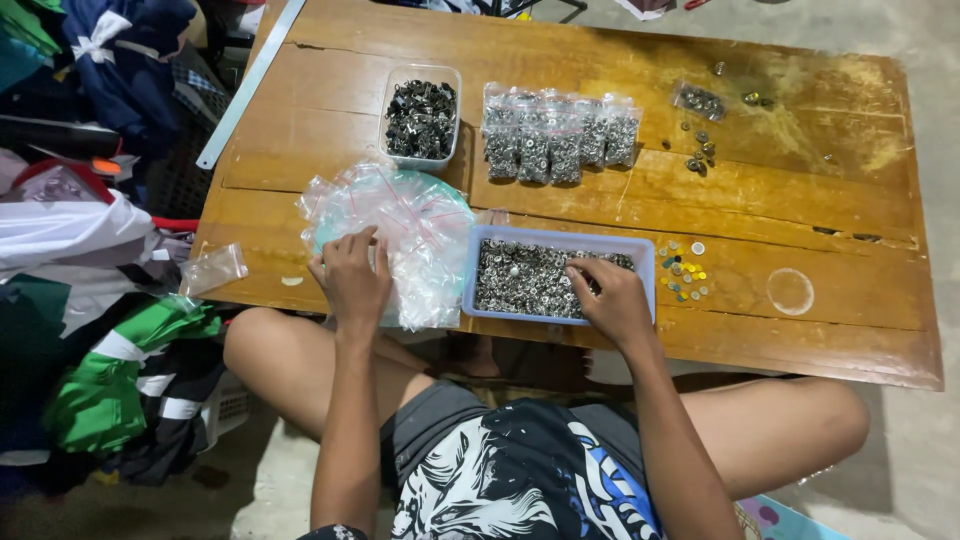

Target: The person sits cross-legged at a wooden table and sorts small metal parts from a blue tray into small plastic bags. They repeatedly scoop parts with their hands, place them into bags, and set the filled bags aside on the table.

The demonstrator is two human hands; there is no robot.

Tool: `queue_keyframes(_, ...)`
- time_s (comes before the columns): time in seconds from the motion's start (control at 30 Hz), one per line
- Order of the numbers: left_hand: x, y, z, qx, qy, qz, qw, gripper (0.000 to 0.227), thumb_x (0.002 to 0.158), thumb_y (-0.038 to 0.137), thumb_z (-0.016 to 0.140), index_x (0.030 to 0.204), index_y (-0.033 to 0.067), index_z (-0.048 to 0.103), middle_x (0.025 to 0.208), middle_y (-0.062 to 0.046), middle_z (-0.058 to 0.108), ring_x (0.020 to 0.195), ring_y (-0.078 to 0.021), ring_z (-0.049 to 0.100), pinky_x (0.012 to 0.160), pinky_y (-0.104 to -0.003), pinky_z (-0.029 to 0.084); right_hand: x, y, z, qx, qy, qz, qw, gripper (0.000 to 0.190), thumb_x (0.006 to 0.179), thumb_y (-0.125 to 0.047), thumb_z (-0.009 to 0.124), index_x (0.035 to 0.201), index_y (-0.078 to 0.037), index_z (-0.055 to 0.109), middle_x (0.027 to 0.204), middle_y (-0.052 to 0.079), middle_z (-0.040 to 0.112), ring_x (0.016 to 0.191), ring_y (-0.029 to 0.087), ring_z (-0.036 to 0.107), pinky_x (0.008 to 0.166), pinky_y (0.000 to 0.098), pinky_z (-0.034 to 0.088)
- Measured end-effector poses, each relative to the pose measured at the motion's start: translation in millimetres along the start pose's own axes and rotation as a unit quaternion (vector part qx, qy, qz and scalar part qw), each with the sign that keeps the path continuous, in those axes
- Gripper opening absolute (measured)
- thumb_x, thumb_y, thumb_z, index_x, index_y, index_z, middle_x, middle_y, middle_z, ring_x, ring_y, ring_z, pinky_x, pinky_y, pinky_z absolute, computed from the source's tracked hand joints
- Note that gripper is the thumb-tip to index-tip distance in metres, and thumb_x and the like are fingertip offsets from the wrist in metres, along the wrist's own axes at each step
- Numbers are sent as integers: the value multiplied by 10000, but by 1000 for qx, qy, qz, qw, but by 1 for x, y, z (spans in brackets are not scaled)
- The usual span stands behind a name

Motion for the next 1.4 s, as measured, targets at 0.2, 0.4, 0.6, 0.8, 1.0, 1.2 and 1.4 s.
queue_keyframes(0.2, 7, -14, 18, -12, -37, 26, 999, 309, 847, 350, 783, 1139, 275, 718, 884, 87, 640, 926, -191, 627, 936, -445, 392, 2, -4, -3, 3, -11, 19, 1000, 92, 974, -191, 692, 1038, -175, 755, 853, 66, 762, 830, 279, 744, 738, 385, 592)
queue_keyframes(0.4, 17, -7, -1, -59, -61, 9, 996, 483, 734, 426, 857, 1146, 225, 706, 1089, 2, 636, 955, -287, 629, 916, -540, 436, 3, -7, -5, 8, -17, 27, 999, 90, 974, -182, 693, 1032, -162, 758, 853, 71, 765, 839, 284, 747, 746, 381, 595)
queue_keyframes(0.6, 17, -13, 6, -9, -6, 38, 999, 227, 887, 392, 779, 1085, 301, 715, 913, 87, 653, 827, -177, 667, 888, -404, 408, 2, 0, -2, 15, -21, 29, 999, 98, 972, -205, 693, 1036, -173, 760, 859, 64, 768, 847, 280, 746, 753, 380, 596)
queue_keyframes(0.8, 27, -11, -12, 33, 60, 55, 996, 70, 962, 244, 703, 1027, 255, 728, 834, 69, 686, 772, -162, 671, 875, -388, 405, 2, -1, -3, 16, -19, 32, 999, 97, 970, -200, 693, 1034, -169, 759, 872, 63, 770, 861, 280, 746, 769, 385, 594)
queue_keyframes(1.0, 26, -50, -45, -330, 34, -136, 934, 181, 1057, 249, 567, 995, 128, 687, 848, -115, 677, 816, -322, 664, 847, -402, 450, 1, 2, 1, 1, -29, 42, 999, 112, 986, -222, 681, 1047, -174, 763, 894, 64, 775, 879, 279, 748, 770, 388, 597)
queue_keyframes(1.2, -41, -94, -50, -75, -324, -231, 915, 459, 1044, 482, 468, 924, 86, 667, 954, -228, 733, 1006, -475, 684, 874, -563, 487, 2, -1, -1, 10, -35, 63, 997, 114, 986, -206, 685, 1052, -158, 766, 898, 72, 777, 881, 284, 747, 777, 385, 596)
queue_keyframes(1.4, -82, -48, -54, -18, -387, -77, 919, 414, 1020, 292, 460, 947, -17, 726, 1100, -288, 727, 1305, -460, 570, 1186, -575, 313, 1, -3, -1, -7, -22, 24, 999, 106, 983, -218, 690, 1050, -174, 759, 895, 67, 773, 880, 279, 748, 764, 378, 596)
Point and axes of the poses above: each hand's wrist, its own x-axis towards the middle knuckle, its own z-axis out of the palm, y = z × x, the point moved 8 cm from there along x, towards the middle knuckle
